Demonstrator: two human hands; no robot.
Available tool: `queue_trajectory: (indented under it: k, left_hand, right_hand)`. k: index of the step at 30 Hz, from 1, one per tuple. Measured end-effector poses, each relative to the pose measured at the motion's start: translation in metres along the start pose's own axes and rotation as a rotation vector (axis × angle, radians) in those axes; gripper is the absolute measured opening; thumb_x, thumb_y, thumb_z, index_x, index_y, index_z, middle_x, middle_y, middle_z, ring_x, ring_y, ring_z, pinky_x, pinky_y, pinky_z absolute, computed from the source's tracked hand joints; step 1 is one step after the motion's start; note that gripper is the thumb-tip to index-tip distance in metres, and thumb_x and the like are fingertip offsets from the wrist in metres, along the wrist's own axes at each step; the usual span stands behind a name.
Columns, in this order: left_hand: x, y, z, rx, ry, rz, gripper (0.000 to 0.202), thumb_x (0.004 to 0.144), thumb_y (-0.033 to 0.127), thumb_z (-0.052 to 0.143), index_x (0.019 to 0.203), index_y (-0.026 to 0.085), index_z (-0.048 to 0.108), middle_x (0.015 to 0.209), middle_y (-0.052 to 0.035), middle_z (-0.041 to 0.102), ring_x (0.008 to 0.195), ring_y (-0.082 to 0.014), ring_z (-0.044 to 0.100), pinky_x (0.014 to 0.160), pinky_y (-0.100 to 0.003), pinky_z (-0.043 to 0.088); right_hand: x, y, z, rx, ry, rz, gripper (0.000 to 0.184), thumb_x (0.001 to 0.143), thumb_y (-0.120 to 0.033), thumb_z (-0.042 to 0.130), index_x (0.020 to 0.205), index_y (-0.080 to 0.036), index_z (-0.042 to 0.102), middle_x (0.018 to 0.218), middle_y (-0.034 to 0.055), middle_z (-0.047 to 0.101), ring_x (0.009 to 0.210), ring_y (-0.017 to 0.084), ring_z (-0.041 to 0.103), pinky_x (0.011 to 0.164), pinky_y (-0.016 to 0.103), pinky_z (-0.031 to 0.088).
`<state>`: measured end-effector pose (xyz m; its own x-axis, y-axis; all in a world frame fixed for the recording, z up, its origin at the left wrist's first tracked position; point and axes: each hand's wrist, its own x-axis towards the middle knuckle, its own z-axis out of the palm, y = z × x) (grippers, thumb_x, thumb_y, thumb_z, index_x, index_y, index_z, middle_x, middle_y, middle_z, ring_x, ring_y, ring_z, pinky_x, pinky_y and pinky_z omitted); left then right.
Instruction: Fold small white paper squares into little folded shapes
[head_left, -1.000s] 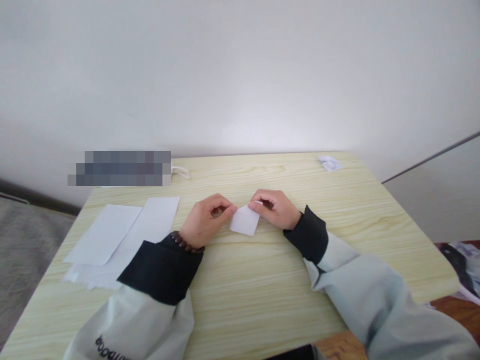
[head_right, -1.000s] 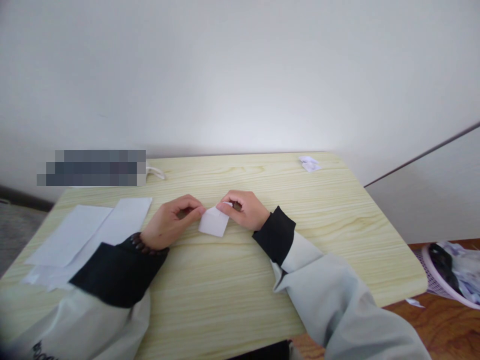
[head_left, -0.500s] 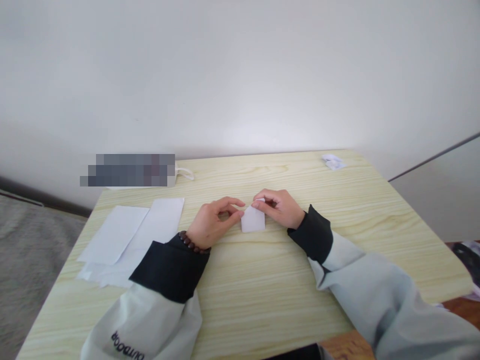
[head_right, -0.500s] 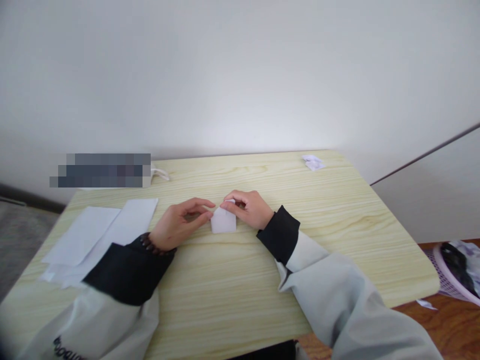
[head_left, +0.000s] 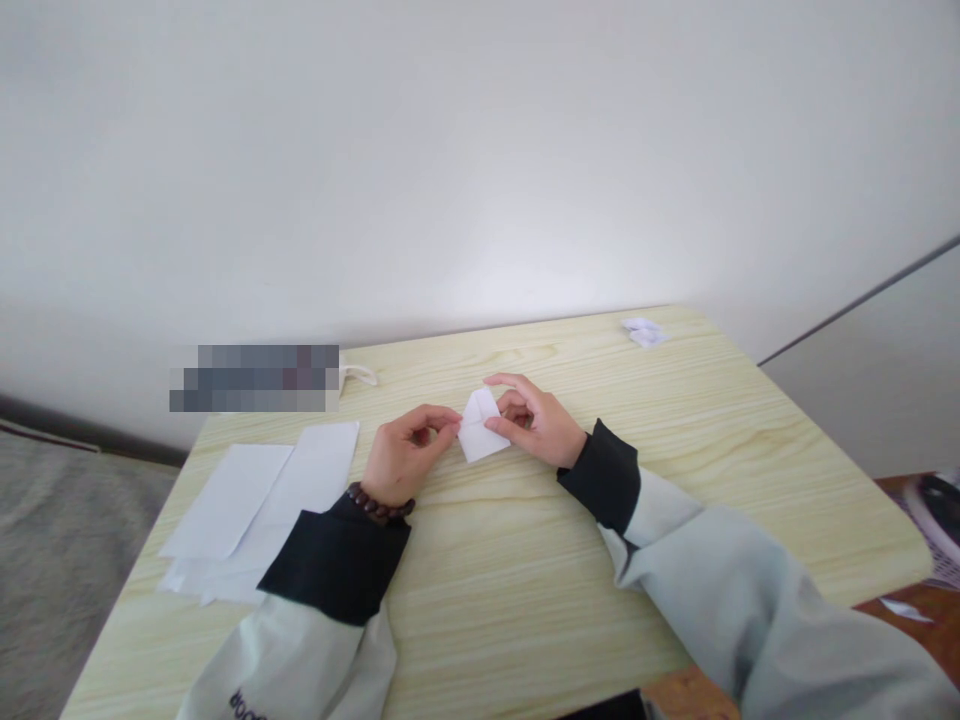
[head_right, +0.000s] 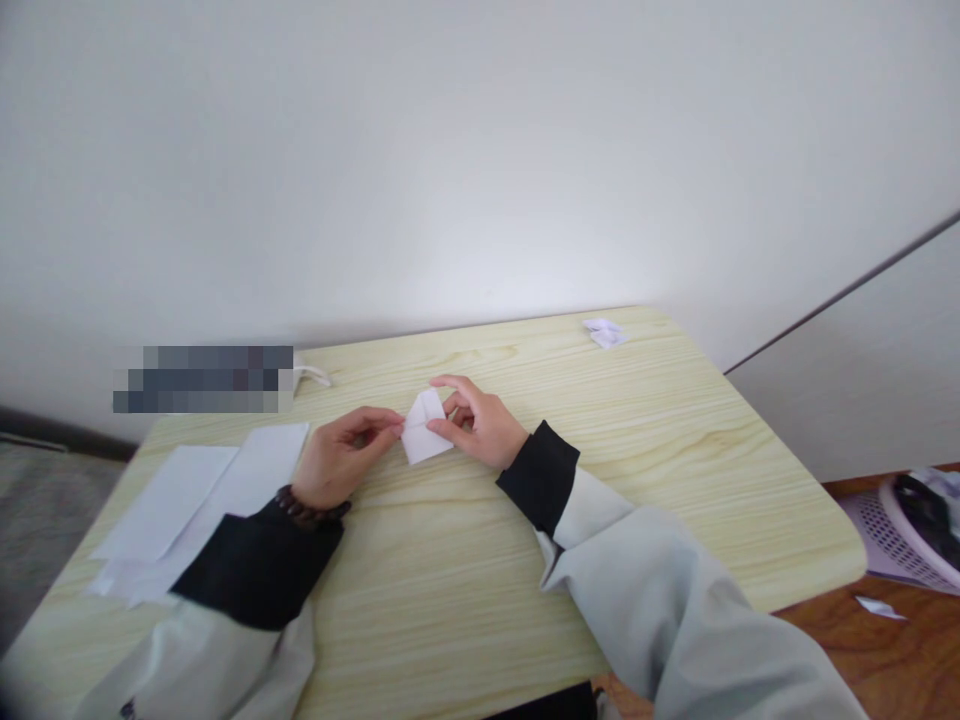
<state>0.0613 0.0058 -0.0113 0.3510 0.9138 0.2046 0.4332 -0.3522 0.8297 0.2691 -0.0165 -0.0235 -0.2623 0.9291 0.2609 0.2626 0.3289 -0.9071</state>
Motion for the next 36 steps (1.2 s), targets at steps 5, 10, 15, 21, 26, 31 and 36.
queue_trajectory:
  k: [5,10,15,21,26,31,36]
  left_hand:
    - [0.004,0.003,0.008,-0.054,0.023,-0.021,0.023,0.075,0.036,0.062,0.083,0.016,0.069,0.075,-0.0035,0.071,0.064,-0.0136,0.059,0.058,-0.024,0.044]
    - [0.005,0.006,0.013,-0.146,0.073,-0.070,0.025,0.074,0.036,0.063,0.087,0.016,0.069,0.074,-0.0029,0.071,0.064,-0.0131,0.060,0.058,-0.023,0.045]
    - [0.003,0.005,0.010,-0.047,0.127,-0.096,0.026,0.074,0.038,0.062,0.088,0.017,0.070,0.069,-0.0012,0.069,0.055,-0.0105,0.053,0.052,-0.022,0.040]
    - [0.001,0.005,0.008,0.076,0.111,-0.077,0.025,0.075,0.037,0.060,0.086,0.018,0.072,0.069,-0.0001,0.069,0.049,-0.0085,0.044,0.048,-0.021,0.034]
    - [0.001,0.002,0.009,0.095,0.100,-0.036,0.023,0.077,0.036,0.060,0.088,0.019,0.072,0.069,0.0009,0.069,0.051,-0.0089,0.045,0.050,-0.022,0.037]
    - [-0.002,0.004,0.011,0.269,0.052,0.150,0.021,0.081,0.030,0.056,0.088,0.019,0.072,0.077,-0.0032,0.070,0.070,-0.0152,0.058,0.067,-0.027,0.047]
    - [-0.005,0.004,0.009,0.532,0.044,0.360,0.017,0.079,0.026,0.059,0.087,0.022,0.074,0.086,-0.0070,0.066,0.086,-0.0220,0.058,0.077,-0.037,0.048]
  right_hand:
    - [-0.001,-0.002,-0.003,-0.077,0.077,-0.042,0.030,0.082,-0.027,0.057,0.110,-0.021,0.048,0.082,0.0008,0.062,0.062,0.011,0.055,0.057,0.024,0.042]
    - [-0.003,-0.002,-0.012,-0.152,-0.001,-0.224,0.040,0.072,-0.033,0.071,0.106,-0.022,0.053,0.102,0.0055,0.060,0.073,0.013,0.053,0.066,0.028,0.045]
    - [-0.003,0.002,-0.012,-0.245,-0.004,-0.312,0.035,0.070,-0.028,0.074,0.101,-0.021,0.058,0.126,0.0112,0.046,0.073,0.011,0.051,0.064,0.028,0.048]
    - [-0.004,0.002,-0.009,-0.299,0.043,-0.331,0.014,0.079,-0.015,0.062,0.092,-0.021,0.061,0.121,0.0087,0.048,0.069,0.009,0.053,0.064,0.027,0.050]
    - [-0.004,0.005,-0.009,-0.320,0.038,-0.380,0.014,0.079,-0.013,0.060,0.089,-0.021,0.065,0.117,0.0083,0.050,0.077,0.011,0.055,0.069,0.029,0.051]
    - [-0.002,0.006,-0.012,-0.484,0.080,-0.439,0.010,0.081,-0.019,0.061,0.078,-0.024,0.070,0.103,0.0051,0.058,0.085,0.016,0.052,0.074,0.031,0.047]
    - [-0.002,0.005,-0.015,-0.653,0.066,-0.404,0.008,0.081,-0.026,0.064,0.080,-0.025,0.072,0.087,0.0034,0.064,0.078,0.016,0.051,0.074,0.033,0.042]
